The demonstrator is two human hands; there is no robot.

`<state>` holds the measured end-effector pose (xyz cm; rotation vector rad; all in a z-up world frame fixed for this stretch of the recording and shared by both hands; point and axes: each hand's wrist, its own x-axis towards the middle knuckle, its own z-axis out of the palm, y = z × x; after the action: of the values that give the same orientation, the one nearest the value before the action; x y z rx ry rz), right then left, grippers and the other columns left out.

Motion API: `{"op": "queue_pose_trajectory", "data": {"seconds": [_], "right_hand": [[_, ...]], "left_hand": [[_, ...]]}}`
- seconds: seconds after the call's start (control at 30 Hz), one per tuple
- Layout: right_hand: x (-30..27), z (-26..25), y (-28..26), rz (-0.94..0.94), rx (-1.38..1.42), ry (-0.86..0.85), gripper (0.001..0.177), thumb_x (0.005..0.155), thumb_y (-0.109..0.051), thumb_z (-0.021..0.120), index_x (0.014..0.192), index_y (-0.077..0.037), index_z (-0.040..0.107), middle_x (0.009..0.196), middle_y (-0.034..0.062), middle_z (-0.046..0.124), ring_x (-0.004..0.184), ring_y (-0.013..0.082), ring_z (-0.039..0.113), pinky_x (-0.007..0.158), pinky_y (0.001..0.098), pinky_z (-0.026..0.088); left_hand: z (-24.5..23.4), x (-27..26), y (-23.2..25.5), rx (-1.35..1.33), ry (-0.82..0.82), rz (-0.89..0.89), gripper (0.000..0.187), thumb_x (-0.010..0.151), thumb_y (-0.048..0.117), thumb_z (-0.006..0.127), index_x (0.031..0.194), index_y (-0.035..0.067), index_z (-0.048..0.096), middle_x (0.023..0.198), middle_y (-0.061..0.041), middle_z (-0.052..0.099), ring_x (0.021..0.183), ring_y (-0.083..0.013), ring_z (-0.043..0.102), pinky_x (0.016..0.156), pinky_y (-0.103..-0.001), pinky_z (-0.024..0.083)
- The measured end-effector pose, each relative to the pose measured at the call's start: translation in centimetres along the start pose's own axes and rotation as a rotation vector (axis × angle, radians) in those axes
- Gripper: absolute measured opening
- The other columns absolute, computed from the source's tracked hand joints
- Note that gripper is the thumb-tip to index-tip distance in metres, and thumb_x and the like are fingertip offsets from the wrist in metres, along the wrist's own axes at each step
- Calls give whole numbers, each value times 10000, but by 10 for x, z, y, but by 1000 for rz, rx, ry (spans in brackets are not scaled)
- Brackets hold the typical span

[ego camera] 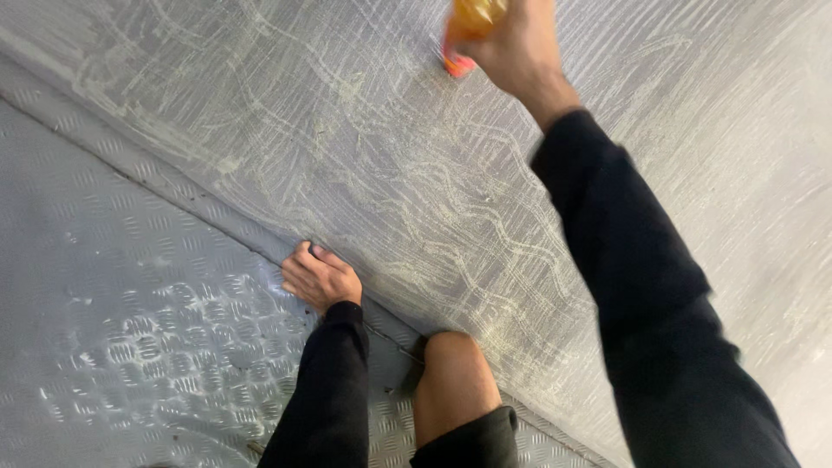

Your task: The person pours a yellow liquid from a large bottle into a small orange bottle, then uses the small bottle to apply the liquid onto a large sheet of white material on the floor and a metal panel. The person works barefoot while kneeling on the floor.

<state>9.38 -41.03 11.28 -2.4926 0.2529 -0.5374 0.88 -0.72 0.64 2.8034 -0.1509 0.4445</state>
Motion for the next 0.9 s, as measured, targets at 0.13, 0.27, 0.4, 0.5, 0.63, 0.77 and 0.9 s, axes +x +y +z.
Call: {"op": "queue_pose_trajectory", "data": {"seconds": [0.13, 0.27, 0.4, 0.5, 0.63, 0.77, 0.9], "right_hand": [[-132, -84, 20, 366, -37, -169, 368, 881, -304, 935, 1030, -12, 769, 879, 113, 771, 745, 184, 755, 675, 332, 610], [-281, -177, 4, 714, -60, -158, 371, 865, -253, 879, 1149, -44, 766, 1022, 69, 786, 855, 149, 764, 770, 296, 627], [-391, -239, 1, 954, -257, -207, 375, 841, -245, 880, 1139, -35, 790, 958, 92, 791, 788, 174, 758, 750, 315, 621], [-391, -249, 24, 1016, -394, -271, 447, 870, -303, 903, 1186, -21, 761, 894, 125, 778, 712, 207, 763, 701, 330, 640], [-286, -207, 53, 662, -113, -20, 437, 873, -309, 927, 1142, -8, 758, 1055, 75, 778, 899, 148, 757, 806, 297, 623], [-115, -127, 70, 281, 29, 54, 405, 927, -251, 944, 1189, -11, 749, 1095, 116, 787, 942, 192, 779, 835, 328, 641], [17, -44, 72, -157, -37, 249, 336, 831, -166, 937, 979, 42, 718, 871, 139, 723, 726, 232, 741, 643, 310, 628]], "left_hand": [[-3, -5, -2, 12, -20, 5, 137, 1052, 156, 548, 1169, 88, 524, 1042, -147, 538, 1003, -362, 549, 826, -501, 395], [4, -1, -1, 8, 36, 32, 117, 1069, 147, 530, 1172, 94, 521, 1063, -148, 530, 1017, -361, 547, 842, -498, 400], [4, -11, -7, 0, -10, 17, 126, 1089, 163, 519, 1186, 84, 514, 1080, -151, 510, 1021, -352, 546, 863, -494, 413], [6, -8, -4, 3, -15, 8, 121, 1089, 155, 513, 1188, 85, 510, 1075, -150, 501, 1016, -347, 544, 863, -495, 412], [4, -8, -4, 29, -24, -9, 130, 1074, 162, 531, 1180, 91, 507, 1061, -150, 497, 1018, -360, 542, 855, -501, 407], [4, -6, -2, 27, -27, -2, 147, 1059, 155, 549, 1181, 87, 507, 1062, -157, 509, 1016, -372, 543, 848, -505, 409], [0, -3, -1, 23, -35, -11, 168, 1050, 151, 565, 1196, 88, 510, 1100, -146, 547, 1049, -365, 561, 851, -508, 415]]}}
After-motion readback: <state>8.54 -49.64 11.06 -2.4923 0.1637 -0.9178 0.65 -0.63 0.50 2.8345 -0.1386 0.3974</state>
